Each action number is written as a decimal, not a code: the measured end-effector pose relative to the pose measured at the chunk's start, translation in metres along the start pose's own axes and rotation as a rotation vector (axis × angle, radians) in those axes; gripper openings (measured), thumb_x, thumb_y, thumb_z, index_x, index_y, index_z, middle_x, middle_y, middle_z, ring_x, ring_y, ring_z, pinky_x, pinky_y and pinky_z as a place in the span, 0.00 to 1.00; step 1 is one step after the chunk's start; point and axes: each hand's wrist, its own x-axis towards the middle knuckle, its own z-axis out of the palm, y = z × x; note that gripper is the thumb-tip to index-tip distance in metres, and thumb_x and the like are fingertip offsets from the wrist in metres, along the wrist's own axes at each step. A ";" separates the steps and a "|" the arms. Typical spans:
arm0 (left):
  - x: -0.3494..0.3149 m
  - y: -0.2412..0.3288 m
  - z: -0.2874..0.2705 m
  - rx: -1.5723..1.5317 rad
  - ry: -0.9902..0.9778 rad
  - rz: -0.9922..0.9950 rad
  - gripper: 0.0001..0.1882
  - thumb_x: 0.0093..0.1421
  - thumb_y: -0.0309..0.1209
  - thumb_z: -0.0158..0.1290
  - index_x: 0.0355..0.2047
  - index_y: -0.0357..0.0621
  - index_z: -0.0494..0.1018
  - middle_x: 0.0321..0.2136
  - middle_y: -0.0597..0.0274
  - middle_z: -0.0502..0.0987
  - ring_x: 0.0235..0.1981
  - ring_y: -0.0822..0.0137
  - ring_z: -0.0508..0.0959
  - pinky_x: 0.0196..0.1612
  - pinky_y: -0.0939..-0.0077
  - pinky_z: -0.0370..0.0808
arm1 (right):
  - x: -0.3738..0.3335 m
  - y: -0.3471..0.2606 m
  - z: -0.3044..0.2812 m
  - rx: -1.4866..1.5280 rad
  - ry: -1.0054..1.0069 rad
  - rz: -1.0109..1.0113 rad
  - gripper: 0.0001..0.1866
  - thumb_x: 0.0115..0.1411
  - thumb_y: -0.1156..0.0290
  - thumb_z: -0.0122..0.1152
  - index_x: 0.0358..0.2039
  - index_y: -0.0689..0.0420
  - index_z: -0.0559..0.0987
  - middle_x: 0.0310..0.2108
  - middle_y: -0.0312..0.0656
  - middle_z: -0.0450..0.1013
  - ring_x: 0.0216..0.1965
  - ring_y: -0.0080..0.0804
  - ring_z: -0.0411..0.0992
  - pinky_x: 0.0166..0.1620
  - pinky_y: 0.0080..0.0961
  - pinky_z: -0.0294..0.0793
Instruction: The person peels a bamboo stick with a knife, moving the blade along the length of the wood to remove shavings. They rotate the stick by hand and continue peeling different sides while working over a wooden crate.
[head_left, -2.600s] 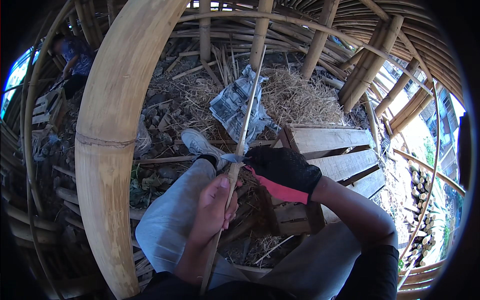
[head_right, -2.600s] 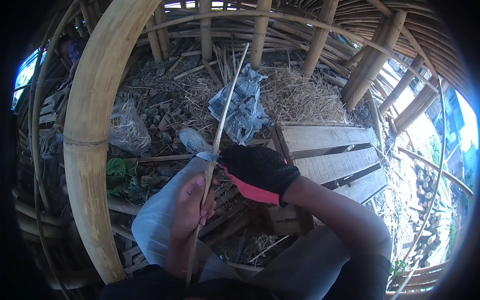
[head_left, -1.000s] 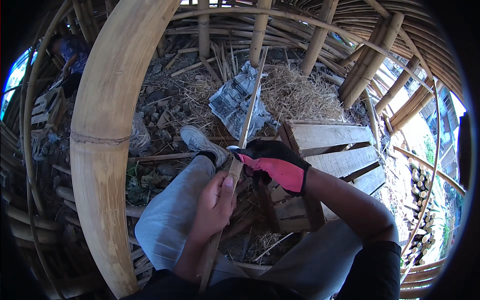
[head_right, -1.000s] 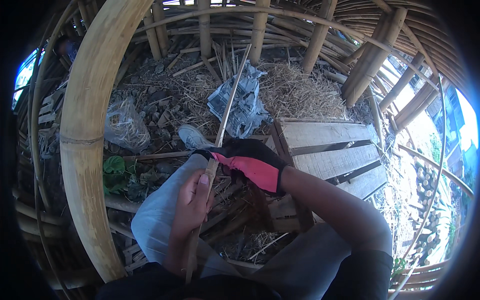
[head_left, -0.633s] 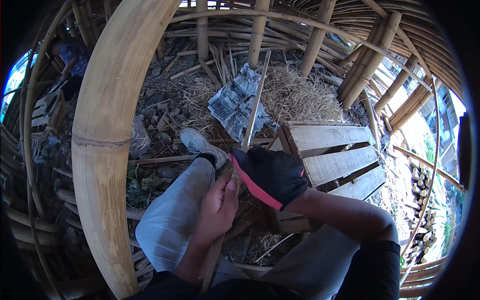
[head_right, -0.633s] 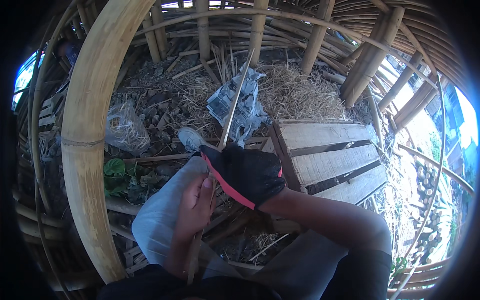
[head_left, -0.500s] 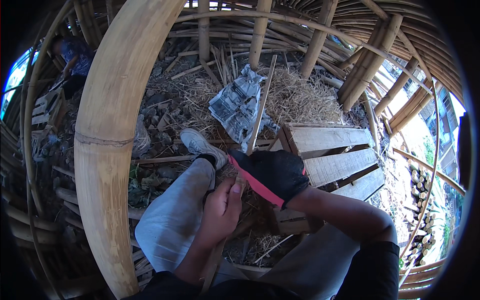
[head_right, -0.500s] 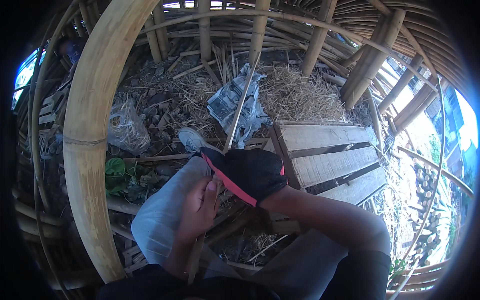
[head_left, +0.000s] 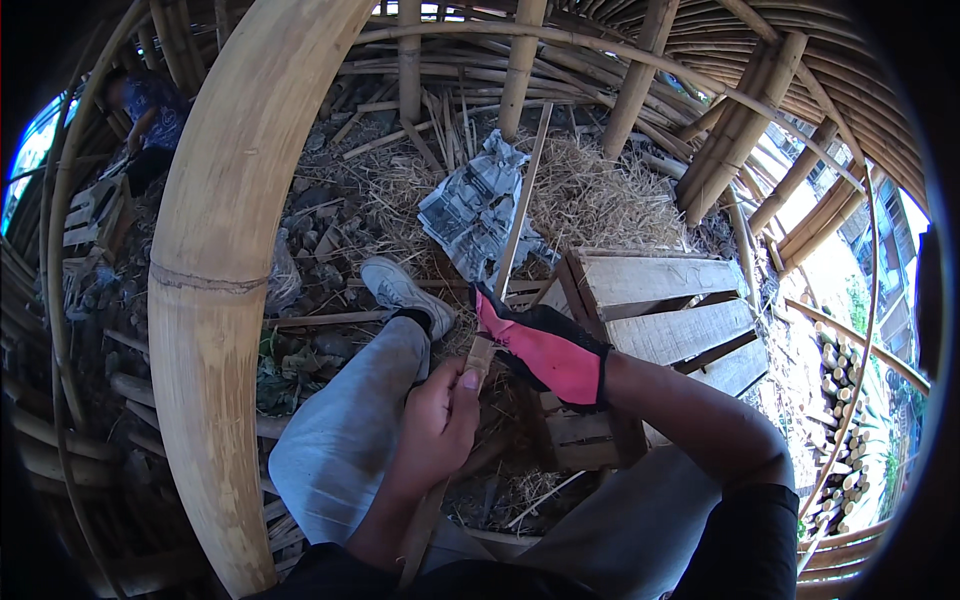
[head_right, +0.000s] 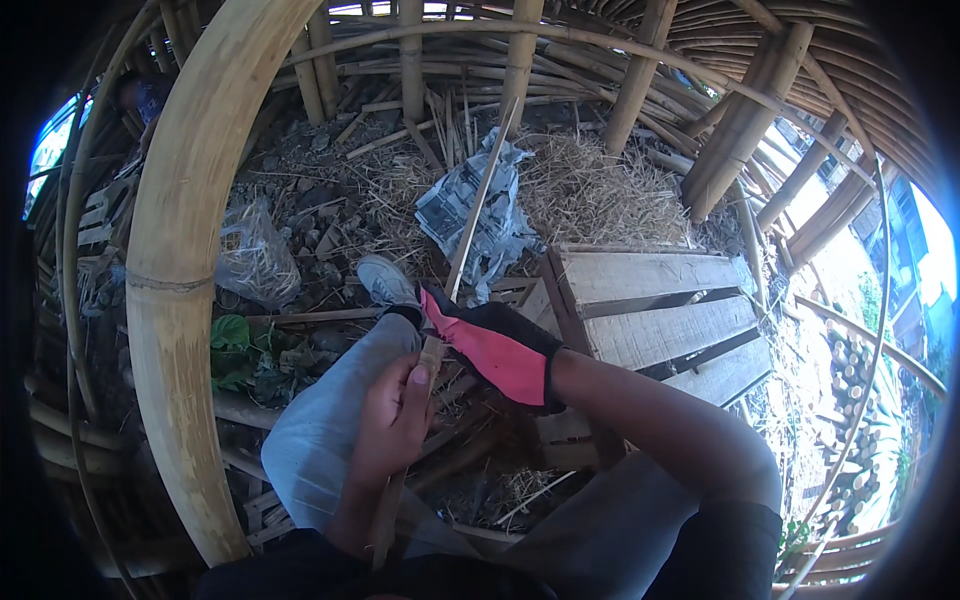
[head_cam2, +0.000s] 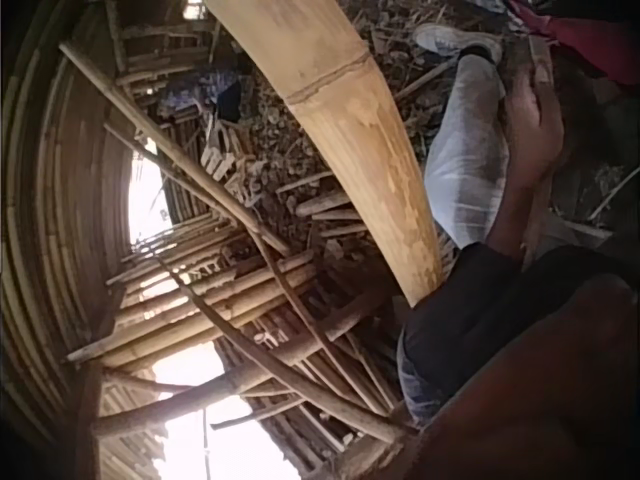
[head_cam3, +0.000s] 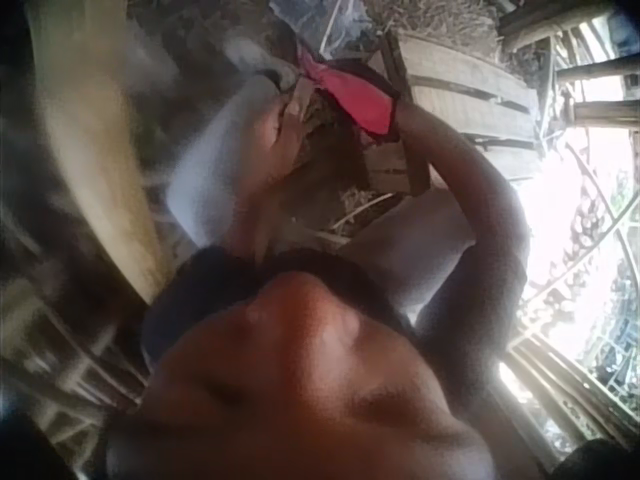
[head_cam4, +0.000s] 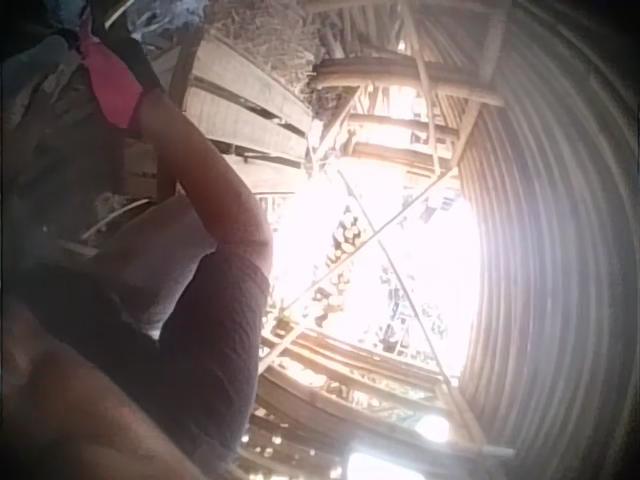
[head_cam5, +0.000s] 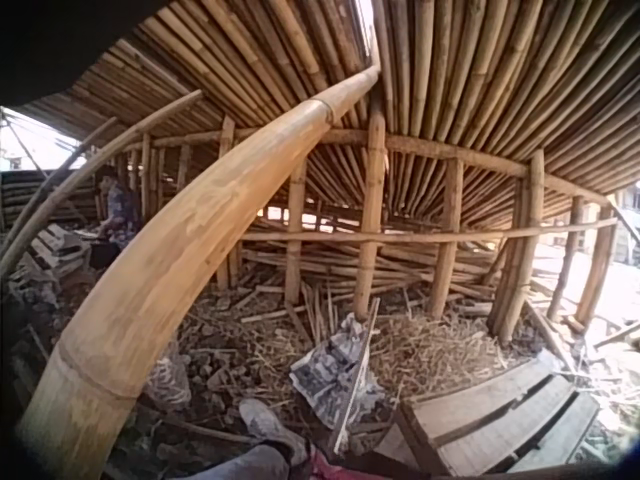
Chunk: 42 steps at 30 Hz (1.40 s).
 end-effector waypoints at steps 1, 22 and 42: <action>0.000 0.000 0.001 0.001 0.000 -0.001 0.14 0.73 0.35 0.44 0.44 0.35 0.72 0.15 0.70 0.65 0.18 0.82 0.64 0.21 0.79 0.61 | 0.000 0.008 0.001 -0.384 0.101 -0.351 0.23 0.73 0.59 0.44 0.63 0.56 0.65 0.30 0.50 0.72 0.29 0.41 0.71 0.36 0.34 0.72; -0.001 0.001 0.001 -0.141 0.022 -0.006 0.13 0.74 0.33 0.41 0.40 0.38 0.72 0.17 0.74 0.64 0.17 0.85 0.63 0.20 0.82 0.58 | -0.006 -0.003 0.037 -0.870 0.373 -0.381 0.26 0.64 0.62 0.53 0.64 0.40 0.69 0.31 0.46 0.76 0.30 0.45 0.79 0.30 0.39 0.77; 0.007 -0.010 -0.002 0.032 0.038 -0.031 0.15 0.73 0.36 0.42 0.35 0.38 0.69 0.17 0.66 0.65 0.20 0.78 0.66 0.24 0.74 0.64 | 0.024 0.028 0.032 -0.509 0.094 -0.424 0.34 0.62 0.76 0.50 0.70 0.61 0.56 0.50 0.60 0.73 0.31 0.49 0.78 0.35 0.36 0.78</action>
